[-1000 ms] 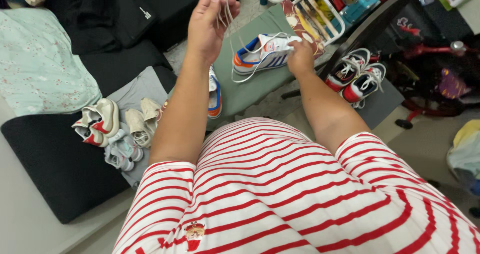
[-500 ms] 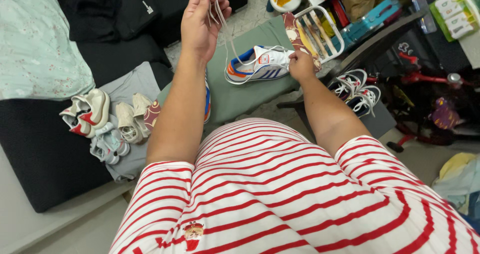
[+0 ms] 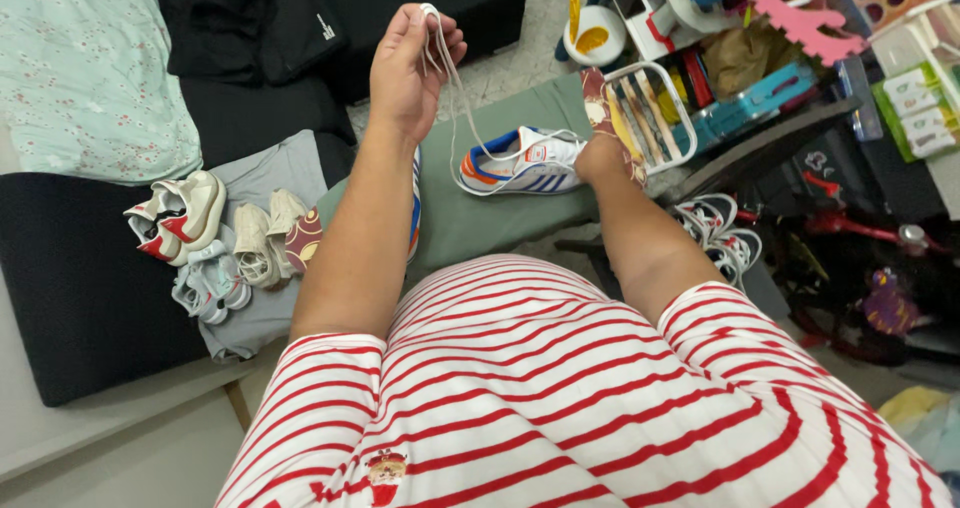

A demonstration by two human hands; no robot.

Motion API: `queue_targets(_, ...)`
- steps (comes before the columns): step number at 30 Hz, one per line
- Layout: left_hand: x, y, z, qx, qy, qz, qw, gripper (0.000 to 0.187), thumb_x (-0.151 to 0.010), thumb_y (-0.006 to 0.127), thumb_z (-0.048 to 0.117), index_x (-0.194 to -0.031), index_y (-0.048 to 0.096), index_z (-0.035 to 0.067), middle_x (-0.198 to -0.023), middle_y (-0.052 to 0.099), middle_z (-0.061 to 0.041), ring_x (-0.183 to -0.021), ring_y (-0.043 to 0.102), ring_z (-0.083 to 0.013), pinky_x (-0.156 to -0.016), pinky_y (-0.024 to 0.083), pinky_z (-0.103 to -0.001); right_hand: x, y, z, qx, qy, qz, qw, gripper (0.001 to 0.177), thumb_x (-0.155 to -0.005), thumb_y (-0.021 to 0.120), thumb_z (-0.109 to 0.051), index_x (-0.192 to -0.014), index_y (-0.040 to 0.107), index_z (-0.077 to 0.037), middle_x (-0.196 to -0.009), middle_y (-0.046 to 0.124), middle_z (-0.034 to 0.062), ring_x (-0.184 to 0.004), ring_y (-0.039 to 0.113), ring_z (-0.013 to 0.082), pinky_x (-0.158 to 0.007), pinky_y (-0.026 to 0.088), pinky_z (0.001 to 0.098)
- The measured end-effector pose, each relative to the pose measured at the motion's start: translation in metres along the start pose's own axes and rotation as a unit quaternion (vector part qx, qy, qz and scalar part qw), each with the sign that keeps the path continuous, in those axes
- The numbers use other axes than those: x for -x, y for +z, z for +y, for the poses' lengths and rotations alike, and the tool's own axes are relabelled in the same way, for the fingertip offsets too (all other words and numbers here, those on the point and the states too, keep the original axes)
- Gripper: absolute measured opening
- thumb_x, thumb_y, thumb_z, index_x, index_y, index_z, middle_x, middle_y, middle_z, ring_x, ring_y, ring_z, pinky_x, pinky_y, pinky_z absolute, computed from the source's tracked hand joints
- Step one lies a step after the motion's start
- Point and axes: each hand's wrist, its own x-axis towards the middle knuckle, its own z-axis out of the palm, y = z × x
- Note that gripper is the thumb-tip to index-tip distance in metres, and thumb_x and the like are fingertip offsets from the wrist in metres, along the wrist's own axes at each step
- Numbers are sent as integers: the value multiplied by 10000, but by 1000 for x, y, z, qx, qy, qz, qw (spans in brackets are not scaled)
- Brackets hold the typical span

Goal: The person unlaces a white sneaker with blue and orange accents, then re-laces it by threading the laces through the eyelets and tying a knot. The task is performed on a small stool in a cluttered room with other shoes and items nearby.

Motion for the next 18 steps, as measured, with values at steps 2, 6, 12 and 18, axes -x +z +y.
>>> queue_targets(2,-1,-1,0,8,4,1,1000,191,-1091,537,246,-1009,621,95,-1022,691,-49,-989,684,-184,-960,578,-388,2,-4,-6,28,-63,-8,998,379,-861,611,-103,-1227,627,-8,-1181,693,287,-1131,675,434,-954,543,506)
queue_targets(6,-2,-1,1,-3,9,12,1000,185,-1091,542,242,-1004,620,98,-1014,688,-44,-984,683,-177,-954,583,-390,-5,-15,-16,15,-81,-10,997,413,-912,548,-96,-1300,516,42,-1230,651,325,-1168,641,462,-997,496,531)
queue_targets(12,-4,-3,6,-14,19,21,1000,201,-1089,536,259,-997,621,102,-1012,687,-39,-978,683,-172,-948,585,-388,-14,-16,-17,-9,-89,10,996,479,-932,516,-77,-1374,413,77,-1192,638,359,-1114,629,501,-978,459,572)
queue_targets(18,-10,-7,6,-6,14,23,1000,199,-1089,536,265,-1004,615,103,-1009,683,-44,-968,683,-176,-938,588,-393,-22,-11,2,-20,-91,15,996,314,-863,737,-314,-1032,737,-50,-1041,737,222,-1008,697,382,-903,537,474)
